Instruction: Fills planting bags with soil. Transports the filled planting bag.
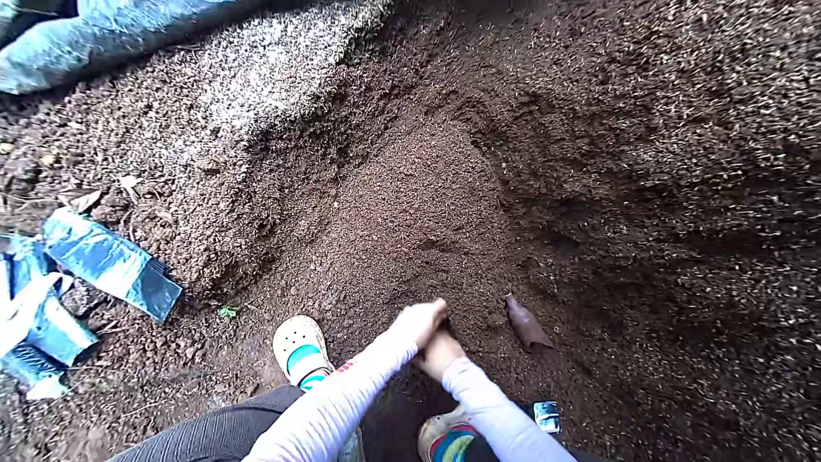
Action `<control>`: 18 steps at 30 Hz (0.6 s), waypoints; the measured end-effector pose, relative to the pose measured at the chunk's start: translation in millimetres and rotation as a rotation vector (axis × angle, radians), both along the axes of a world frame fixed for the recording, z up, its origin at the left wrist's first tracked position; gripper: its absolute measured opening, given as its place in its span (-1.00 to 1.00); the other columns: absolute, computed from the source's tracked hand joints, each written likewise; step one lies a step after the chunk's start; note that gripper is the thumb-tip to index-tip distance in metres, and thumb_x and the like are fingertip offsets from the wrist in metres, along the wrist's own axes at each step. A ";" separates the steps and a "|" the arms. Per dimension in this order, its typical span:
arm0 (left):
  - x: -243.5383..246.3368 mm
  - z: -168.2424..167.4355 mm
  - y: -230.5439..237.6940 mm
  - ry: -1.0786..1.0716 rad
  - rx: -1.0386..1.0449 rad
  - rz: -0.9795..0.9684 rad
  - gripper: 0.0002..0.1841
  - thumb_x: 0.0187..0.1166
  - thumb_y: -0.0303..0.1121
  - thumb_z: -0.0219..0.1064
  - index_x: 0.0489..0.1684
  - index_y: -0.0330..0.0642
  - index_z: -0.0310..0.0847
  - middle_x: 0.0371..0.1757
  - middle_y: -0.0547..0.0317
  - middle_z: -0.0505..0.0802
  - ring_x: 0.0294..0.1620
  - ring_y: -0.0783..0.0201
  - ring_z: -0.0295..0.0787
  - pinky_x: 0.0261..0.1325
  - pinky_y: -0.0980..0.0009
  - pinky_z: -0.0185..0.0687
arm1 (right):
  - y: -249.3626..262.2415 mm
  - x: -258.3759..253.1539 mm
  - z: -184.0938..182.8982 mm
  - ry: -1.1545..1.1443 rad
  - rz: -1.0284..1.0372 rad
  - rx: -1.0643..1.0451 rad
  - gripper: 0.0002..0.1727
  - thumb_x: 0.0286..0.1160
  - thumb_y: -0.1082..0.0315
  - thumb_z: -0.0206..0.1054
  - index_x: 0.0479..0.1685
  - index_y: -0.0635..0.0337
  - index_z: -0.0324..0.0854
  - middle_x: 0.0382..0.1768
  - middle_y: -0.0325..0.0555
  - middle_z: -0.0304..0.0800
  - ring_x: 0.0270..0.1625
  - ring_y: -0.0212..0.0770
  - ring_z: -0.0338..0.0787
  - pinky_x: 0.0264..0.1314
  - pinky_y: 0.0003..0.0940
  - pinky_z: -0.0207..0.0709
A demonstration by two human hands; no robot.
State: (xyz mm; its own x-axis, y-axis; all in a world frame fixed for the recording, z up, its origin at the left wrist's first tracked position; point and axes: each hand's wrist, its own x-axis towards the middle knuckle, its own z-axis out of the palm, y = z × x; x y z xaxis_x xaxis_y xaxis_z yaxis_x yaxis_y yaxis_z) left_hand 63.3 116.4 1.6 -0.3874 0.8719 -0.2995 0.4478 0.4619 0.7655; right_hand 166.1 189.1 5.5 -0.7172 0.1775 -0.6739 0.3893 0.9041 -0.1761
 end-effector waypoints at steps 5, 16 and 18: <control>-63.4 23.8 -9.2 0.069 -0.333 0.142 -0.41 0.74 -0.29 0.19 0.78 -0.04 0.17 0.28 -0.31 0.79 0.33 -0.30 0.76 0.32 -0.30 0.61 | 44.0 -9.4 20.1 0.410 0.232 0.025 -0.65 0.75 0.16 0.22 0.15 0.20 0.82 0.63 -0.01 0.56 0.86 0.04 0.21 0.91 0.19 -0.17; -45.9 8.2 29.2 0.397 -0.312 -0.122 -0.33 0.53 -0.18 0.47 0.70 0.00 0.43 0.69 -0.24 0.48 0.73 -0.38 0.25 0.49 -0.45 0.31 | 56.9 -3.6 15.3 0.527 0.337 0.082 -0.66 0.64 0.47 0.20 0.17 0.02 0.86 0.59 0.11 0.59 0.80 0.22 0.30 0.85 0.41 -0.17; -49.4 -5.5 42.3 0.543 -0.097 -0.410 -0.64 0.67 -0.46 0.25 0.37 -0.04 0.74 0.48 -0.04 0.73 0.59 -0.17 0.52 0.52 -0.26 0.36 | 58.6 7.6 13.7 0.593 0.334 0.122 -0.67 0.61 0.48 0.23 0.12 0.00 0.88 0.41 0.15 0.73 0.64 0.24 0.52 0.81 0.34 0.03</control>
